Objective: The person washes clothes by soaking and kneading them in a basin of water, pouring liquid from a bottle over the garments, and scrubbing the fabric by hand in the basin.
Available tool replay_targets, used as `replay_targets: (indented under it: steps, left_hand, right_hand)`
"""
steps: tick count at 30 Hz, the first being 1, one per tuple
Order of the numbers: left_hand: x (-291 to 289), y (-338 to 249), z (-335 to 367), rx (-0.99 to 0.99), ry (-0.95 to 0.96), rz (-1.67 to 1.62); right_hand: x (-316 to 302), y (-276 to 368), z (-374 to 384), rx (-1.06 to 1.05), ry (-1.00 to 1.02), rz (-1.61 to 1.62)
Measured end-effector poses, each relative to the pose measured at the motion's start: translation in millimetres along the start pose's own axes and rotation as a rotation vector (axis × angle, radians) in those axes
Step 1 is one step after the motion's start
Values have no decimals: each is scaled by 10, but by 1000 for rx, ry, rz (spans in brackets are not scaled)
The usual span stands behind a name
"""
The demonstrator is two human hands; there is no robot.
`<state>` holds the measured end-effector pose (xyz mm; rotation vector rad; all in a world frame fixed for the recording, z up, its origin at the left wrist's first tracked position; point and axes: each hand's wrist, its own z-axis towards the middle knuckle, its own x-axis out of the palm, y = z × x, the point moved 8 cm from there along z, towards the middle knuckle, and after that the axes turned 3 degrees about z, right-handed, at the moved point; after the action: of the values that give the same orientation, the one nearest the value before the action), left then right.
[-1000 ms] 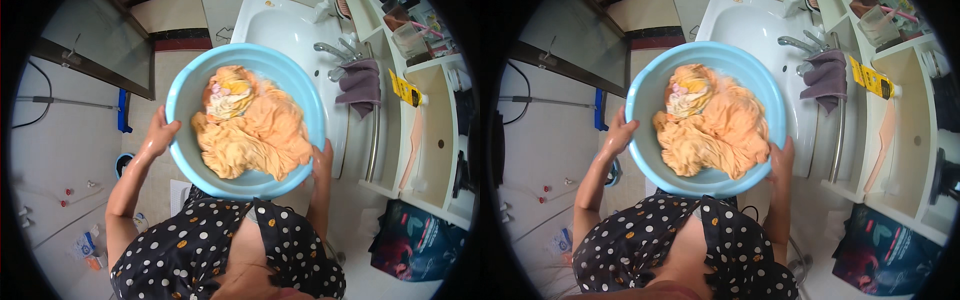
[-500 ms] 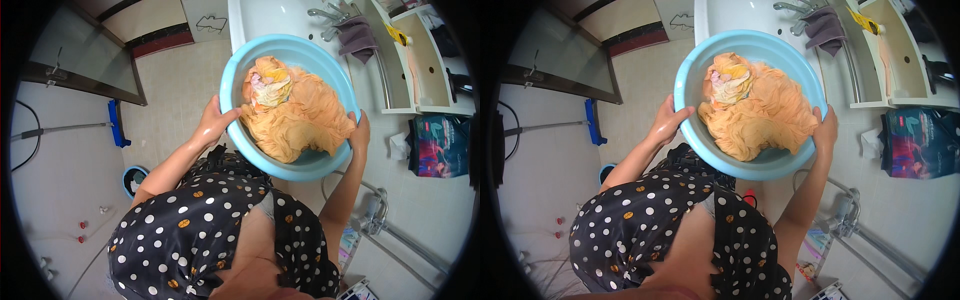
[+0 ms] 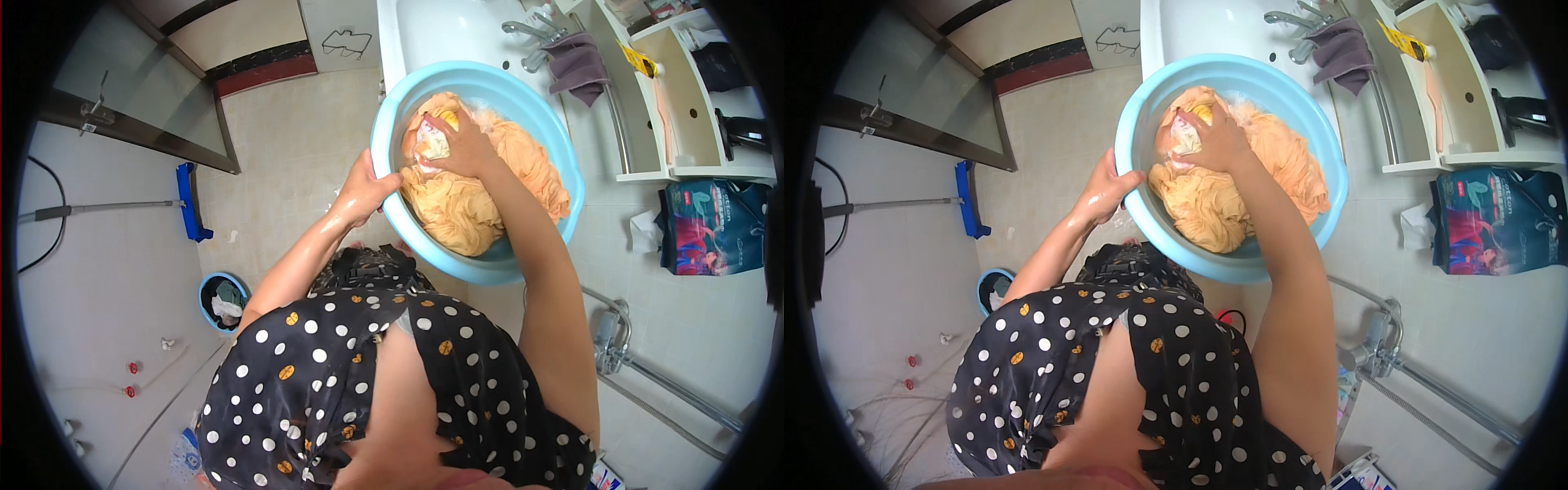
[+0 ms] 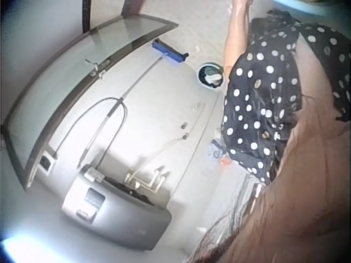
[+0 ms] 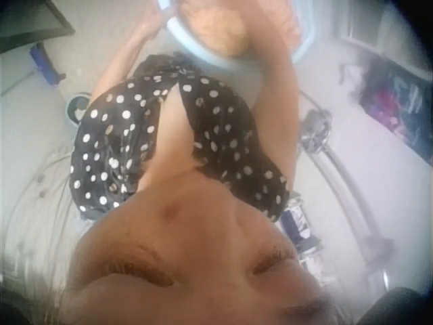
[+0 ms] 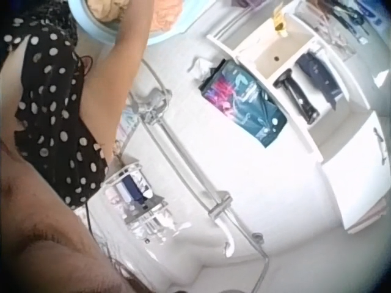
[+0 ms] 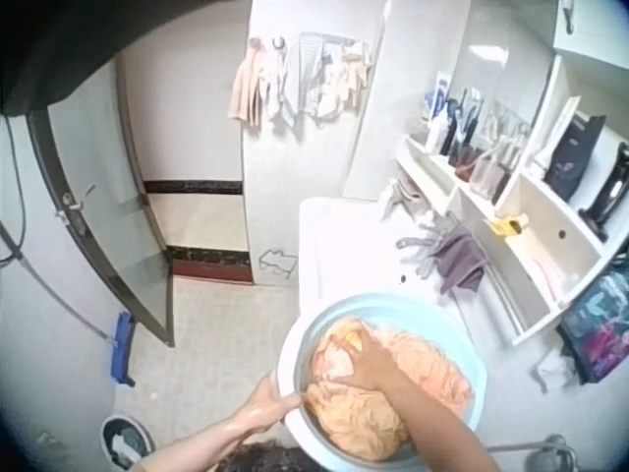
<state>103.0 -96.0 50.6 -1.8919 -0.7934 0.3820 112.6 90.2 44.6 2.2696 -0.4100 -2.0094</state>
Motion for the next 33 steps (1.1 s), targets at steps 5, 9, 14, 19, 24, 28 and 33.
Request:
replay_targets:
  steps: [5,9,14,19,24,28,33]
  left_hand:
    - [-57,8,81,207,-127,-111]
    - [-12,-56,28,249,-148,-107]
    - [23,-35,-8,126,-122,-84]
    - [-56,9,26,234,-311,-265]
    - [-28,-17,45,165,-377,-295]
    - [-26,-52,33,189,-424,-239]
    - [-38,8,28,195,-404,-77]
  right_hand:
    - [71,-215,151,83,-79,10]
    - [125,-346,188,172,-132,-38]
    - [-162,-270,270,235,-41,76]
    - [-619,420,-527,-173,333,-291]
    - [-431,664,-721,-661,-115,-168]
    - [240,593,-340,-467,103,-89]
    - [525,369,212,-277,110,-140]
